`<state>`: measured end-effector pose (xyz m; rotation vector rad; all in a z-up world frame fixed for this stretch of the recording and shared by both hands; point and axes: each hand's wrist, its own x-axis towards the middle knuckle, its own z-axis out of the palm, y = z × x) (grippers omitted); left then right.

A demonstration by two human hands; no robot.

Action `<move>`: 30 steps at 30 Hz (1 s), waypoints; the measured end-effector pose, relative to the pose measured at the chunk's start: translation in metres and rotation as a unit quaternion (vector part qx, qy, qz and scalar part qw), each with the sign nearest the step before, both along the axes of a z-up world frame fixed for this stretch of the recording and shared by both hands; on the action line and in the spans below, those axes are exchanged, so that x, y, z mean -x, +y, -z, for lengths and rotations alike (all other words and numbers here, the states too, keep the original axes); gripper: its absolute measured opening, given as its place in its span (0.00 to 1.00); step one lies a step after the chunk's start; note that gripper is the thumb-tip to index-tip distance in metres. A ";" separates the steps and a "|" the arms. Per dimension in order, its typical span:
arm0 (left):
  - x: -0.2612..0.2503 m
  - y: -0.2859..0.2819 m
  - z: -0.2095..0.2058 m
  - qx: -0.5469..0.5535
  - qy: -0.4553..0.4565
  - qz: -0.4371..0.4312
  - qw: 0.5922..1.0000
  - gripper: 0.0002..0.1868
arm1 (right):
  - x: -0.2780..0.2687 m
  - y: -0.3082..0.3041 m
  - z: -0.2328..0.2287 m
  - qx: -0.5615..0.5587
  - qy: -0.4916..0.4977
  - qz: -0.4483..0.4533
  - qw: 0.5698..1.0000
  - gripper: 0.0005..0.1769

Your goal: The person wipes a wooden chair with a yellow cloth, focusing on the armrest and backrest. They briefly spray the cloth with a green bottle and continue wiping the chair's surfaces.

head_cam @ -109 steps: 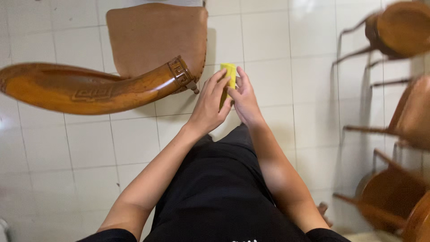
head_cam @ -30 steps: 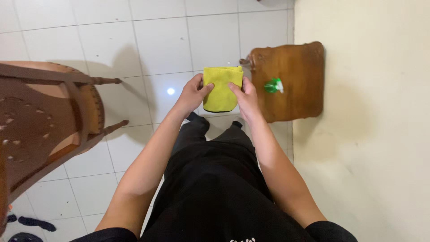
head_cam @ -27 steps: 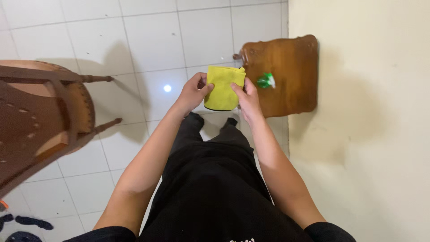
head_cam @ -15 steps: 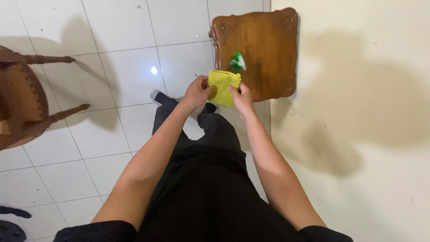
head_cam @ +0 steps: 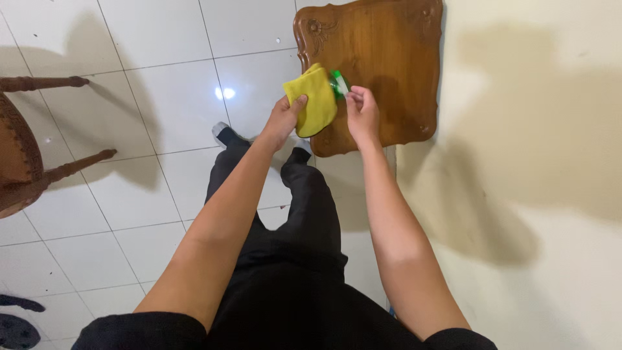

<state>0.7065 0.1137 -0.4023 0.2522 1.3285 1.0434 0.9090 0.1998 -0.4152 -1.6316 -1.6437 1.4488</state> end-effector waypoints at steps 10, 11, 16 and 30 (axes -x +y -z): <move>0.007 0.003 0.021 0.027 -0.011 -0.007 1.000 0.21 | 0.011 -0.002 0.055 -0.032 -0.243 -0.125 0.962 0.30; 0.007 0.002 0.022 0.032 -0.005 -0.007 0.999 0.21 | 0.011 -0.006 0.058 -0.024 -0.233 -0.111 0.966 0.23; 0.005 0.003 0.028 0.035 0.039 0.004 0.999 0.22 | 0.007 -0.013 0.064 -0.095 -0.202 -0.089 0.971 0.17; -0.006 0.014 0.023 0.030 0.055 -0.009 0.998 0.22 | 0.023 -0.008 0.048 -0.153 -0.107 -0.009 0.982 0.09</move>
